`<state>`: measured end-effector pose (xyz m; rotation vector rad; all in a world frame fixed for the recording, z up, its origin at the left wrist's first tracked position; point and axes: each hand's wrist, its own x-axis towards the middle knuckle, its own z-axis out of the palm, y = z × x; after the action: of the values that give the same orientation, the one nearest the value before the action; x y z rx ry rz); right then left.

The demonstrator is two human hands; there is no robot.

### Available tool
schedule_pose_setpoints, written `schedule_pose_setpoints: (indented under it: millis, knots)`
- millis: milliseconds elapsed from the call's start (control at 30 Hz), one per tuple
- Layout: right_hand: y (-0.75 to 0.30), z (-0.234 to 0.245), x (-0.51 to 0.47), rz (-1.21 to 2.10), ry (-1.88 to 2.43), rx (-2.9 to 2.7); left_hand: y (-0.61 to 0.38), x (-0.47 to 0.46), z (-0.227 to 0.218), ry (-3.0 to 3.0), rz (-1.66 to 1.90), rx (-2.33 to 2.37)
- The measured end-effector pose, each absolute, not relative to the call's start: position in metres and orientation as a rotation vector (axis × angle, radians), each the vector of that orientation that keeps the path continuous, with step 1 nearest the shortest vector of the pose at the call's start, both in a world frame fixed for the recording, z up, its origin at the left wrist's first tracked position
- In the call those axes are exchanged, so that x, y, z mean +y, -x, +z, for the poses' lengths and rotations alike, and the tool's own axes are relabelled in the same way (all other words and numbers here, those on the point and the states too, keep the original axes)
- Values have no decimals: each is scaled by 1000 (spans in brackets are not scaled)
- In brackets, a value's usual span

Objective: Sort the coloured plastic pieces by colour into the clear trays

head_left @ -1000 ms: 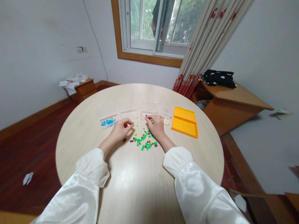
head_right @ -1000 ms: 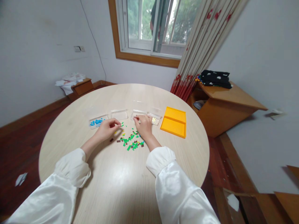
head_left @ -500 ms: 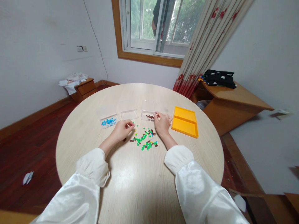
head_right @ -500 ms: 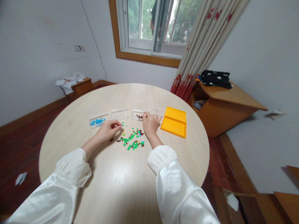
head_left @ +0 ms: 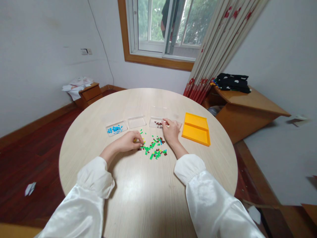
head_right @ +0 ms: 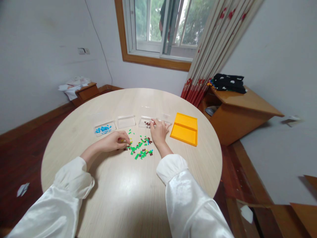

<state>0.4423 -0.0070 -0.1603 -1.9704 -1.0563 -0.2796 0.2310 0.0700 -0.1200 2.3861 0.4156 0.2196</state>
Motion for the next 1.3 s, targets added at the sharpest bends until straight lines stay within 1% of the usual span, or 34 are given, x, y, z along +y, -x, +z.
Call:
schedule_pose_setpoints:
  millis: [200,733,933,1100,1300]
  knots:
    - [-443,-160,-7,-293,1957,-1086,-230,68,-122,-2347,140,388]
    - [-443,-160,-7,-273,1931,-1097,-234,64,-122,-2218,142,518]
    - [-436,-157,-8,-318,1871,-1247,-236,64,-118,-2243,333,641]
    - [-414,-145,-13,-355,1680,-1595,-243,70,-122,-1956,533,758]
    - [-396,-134,-19,-242,1542,-1867,-246,76,-124,-1713,618,800]
